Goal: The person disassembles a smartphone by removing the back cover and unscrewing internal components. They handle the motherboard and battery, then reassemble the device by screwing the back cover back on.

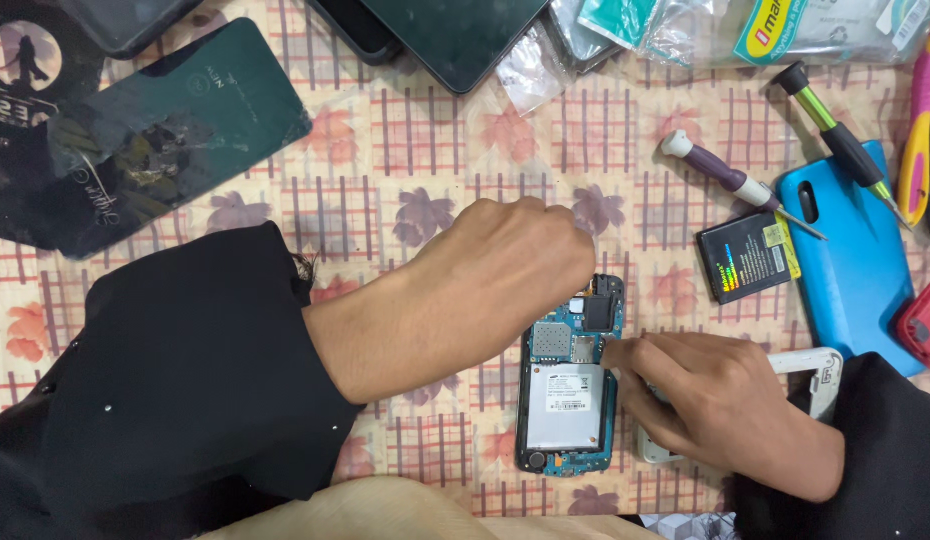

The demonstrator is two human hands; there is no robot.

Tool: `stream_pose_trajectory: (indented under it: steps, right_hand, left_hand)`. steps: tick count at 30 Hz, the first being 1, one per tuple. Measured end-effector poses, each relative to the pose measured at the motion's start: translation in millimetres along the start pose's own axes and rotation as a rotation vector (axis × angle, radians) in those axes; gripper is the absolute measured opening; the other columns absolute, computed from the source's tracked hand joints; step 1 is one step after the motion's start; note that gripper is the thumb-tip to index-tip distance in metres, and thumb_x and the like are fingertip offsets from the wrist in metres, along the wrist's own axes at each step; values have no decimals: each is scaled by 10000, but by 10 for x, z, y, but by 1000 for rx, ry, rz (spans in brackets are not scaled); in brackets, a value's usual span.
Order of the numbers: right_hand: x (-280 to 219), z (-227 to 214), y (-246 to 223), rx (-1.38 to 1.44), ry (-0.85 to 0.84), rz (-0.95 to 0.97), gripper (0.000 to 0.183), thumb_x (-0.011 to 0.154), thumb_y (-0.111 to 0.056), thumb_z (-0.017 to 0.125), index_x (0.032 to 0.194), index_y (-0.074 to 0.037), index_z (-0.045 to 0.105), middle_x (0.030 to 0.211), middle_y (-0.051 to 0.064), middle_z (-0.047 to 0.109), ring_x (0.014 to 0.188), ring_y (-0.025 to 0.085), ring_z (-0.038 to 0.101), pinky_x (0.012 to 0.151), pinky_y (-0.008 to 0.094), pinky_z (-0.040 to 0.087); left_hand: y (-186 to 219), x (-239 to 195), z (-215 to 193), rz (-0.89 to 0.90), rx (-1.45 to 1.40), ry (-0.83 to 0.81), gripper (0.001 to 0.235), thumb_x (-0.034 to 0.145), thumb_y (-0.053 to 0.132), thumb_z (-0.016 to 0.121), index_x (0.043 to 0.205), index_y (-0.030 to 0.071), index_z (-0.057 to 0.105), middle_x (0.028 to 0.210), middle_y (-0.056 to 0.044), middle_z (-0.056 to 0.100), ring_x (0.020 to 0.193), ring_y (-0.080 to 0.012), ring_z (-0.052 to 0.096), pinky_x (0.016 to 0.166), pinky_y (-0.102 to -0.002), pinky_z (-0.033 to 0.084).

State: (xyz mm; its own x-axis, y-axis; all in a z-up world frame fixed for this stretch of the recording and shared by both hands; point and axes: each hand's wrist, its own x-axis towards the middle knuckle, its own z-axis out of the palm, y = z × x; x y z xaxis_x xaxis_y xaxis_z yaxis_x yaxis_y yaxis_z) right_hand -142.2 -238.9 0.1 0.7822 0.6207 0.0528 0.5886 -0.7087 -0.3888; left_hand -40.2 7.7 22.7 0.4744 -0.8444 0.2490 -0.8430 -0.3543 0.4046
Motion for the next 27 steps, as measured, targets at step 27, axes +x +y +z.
stream_pose_trajectory:
  steps: [27]
  right_hand:
    - [10, 15, -25, 8, 6, 36, 212, 782, -102, 724, 972, -62, 637, 641, 66, 616, 490, 242, 614, 443, 390, 484]
  left_hand:
    - [29, -17, 4, -193, -35, 37, 73, 687, -13, 719, 748, -15, 678, 754, -217, 685, 758, -405, 709, 563, -506, 549]
